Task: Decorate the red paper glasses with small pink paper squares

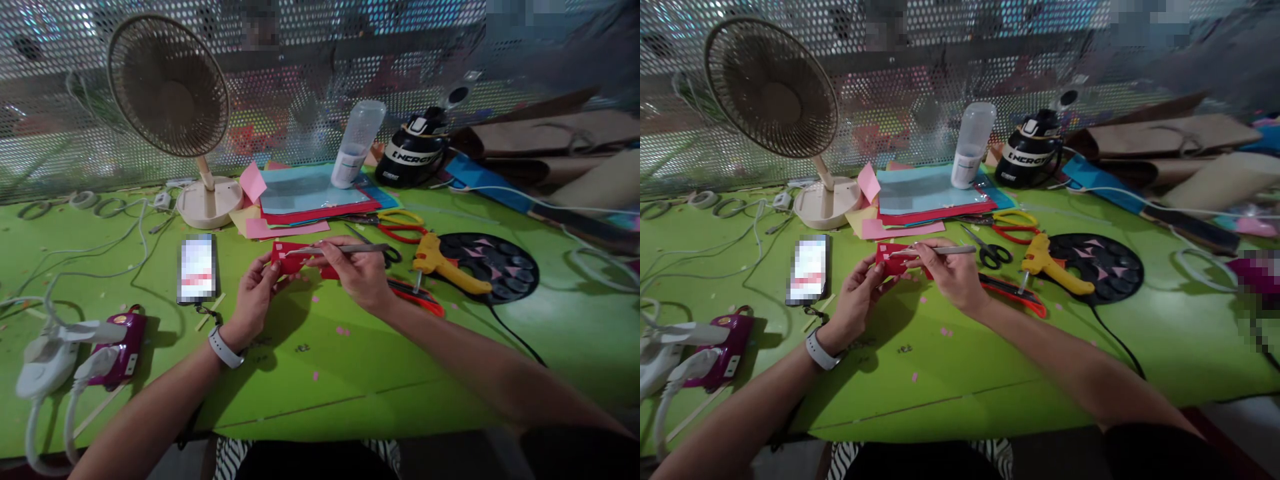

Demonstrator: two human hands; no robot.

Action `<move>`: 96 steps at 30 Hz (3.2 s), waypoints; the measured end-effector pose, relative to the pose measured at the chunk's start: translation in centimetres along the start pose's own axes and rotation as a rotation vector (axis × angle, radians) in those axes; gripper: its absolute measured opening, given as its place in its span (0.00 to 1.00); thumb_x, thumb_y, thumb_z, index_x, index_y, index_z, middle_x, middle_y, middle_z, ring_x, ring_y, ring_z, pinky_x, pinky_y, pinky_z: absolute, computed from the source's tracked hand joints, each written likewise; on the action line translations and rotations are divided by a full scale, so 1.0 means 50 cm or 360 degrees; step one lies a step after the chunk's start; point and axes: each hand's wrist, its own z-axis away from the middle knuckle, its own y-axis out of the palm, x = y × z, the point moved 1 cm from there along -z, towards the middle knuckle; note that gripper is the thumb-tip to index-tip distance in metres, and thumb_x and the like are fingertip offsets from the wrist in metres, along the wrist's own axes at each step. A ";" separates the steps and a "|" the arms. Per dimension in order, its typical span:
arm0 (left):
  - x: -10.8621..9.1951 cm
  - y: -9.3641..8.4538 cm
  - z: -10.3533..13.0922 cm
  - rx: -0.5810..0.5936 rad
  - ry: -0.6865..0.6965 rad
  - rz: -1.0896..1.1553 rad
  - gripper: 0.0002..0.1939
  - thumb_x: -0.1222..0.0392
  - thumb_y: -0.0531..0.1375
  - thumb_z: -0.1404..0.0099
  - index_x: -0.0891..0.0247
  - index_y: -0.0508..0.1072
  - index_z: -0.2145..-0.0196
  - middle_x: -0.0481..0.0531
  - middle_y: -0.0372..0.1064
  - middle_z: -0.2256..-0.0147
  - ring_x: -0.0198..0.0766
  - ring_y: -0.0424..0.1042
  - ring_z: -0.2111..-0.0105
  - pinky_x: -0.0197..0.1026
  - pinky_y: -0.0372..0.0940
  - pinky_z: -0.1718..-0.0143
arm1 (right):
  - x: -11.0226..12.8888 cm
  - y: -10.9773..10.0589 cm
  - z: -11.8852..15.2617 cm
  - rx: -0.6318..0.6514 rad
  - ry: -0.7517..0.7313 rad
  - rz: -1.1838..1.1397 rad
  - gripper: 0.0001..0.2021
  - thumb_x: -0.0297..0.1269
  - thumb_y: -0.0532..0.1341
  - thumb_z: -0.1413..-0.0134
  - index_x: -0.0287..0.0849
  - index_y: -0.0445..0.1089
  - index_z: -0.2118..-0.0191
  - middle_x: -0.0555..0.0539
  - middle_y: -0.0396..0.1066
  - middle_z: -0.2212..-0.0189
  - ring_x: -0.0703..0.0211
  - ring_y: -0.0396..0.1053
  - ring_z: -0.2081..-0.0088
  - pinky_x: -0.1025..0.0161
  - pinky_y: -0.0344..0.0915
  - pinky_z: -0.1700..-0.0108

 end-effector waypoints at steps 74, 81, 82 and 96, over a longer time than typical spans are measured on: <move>-0.004 0.004 0.003 -0.0022 -0.0011 0.0003 0.14 0.58 0.69 0.41 0.60 0.76 0.58 0.50 0.78 0.60 0.36 0.78 0.65 0.42 0.71 0.56 | -0.001 -0.003 0.004 0.0051 0.0041 0.0072 0.17 0.52 0.66 0.47 0.41 0.72 0.65 0.48 0.77 0.73 0.56 0.78 0.73 0.66 0.73 0.77; -0.005 0.004 0.003 -0.0021 -0.0020 0.0029 0.15 0.56 0.70 0.43 0.60 0.76 0.58 0.49 0.79 0.61 0.35 0.78 0.65 0.41 0.72 0.57 | 0.001 -0.003 0.000 0.0020 0.0048 0.0002 0.16 0.50 0.68 0.50 0.40 0.72 0.66 0.47 0.78 0.73 0.56 0.78 0.74 0.66 0.75 0.75; -0.005 0.004 0.003 -0.0022 -0.0021 0.0023 0.15 0.56 0.70 0.44 0.60 0.76 0.59 0.48 0.79 0.62 0.35 0.78 0.65 0.41 0.72 0.57 | 0.000 -0.002 0.000 0.0022 0.0057 -0.0002 0.17 0.50 0.68 0.49 0.40 0.72 0.66 0.47 0.78 0.73 0.56 0.78 0.74 0.66 0.75 0.75; -0.005 0.003 0.003 -0.0036 -0.0019 0.0008 0.14 0.57 0.70 0.43 0.60 0.76 0.59 0.49 0.79 0.61 0.36 0.78 0.65 0.41 0.72 0.57 | 0.002 -0.007 -0.005 -0.0035 0.0075 -0.0001 0.17 0.52 0.68 0.51 0.42 0.71 0.67 0.49 0.77 0.74 0.57 0.78 0.75 0.65 0.76 0.73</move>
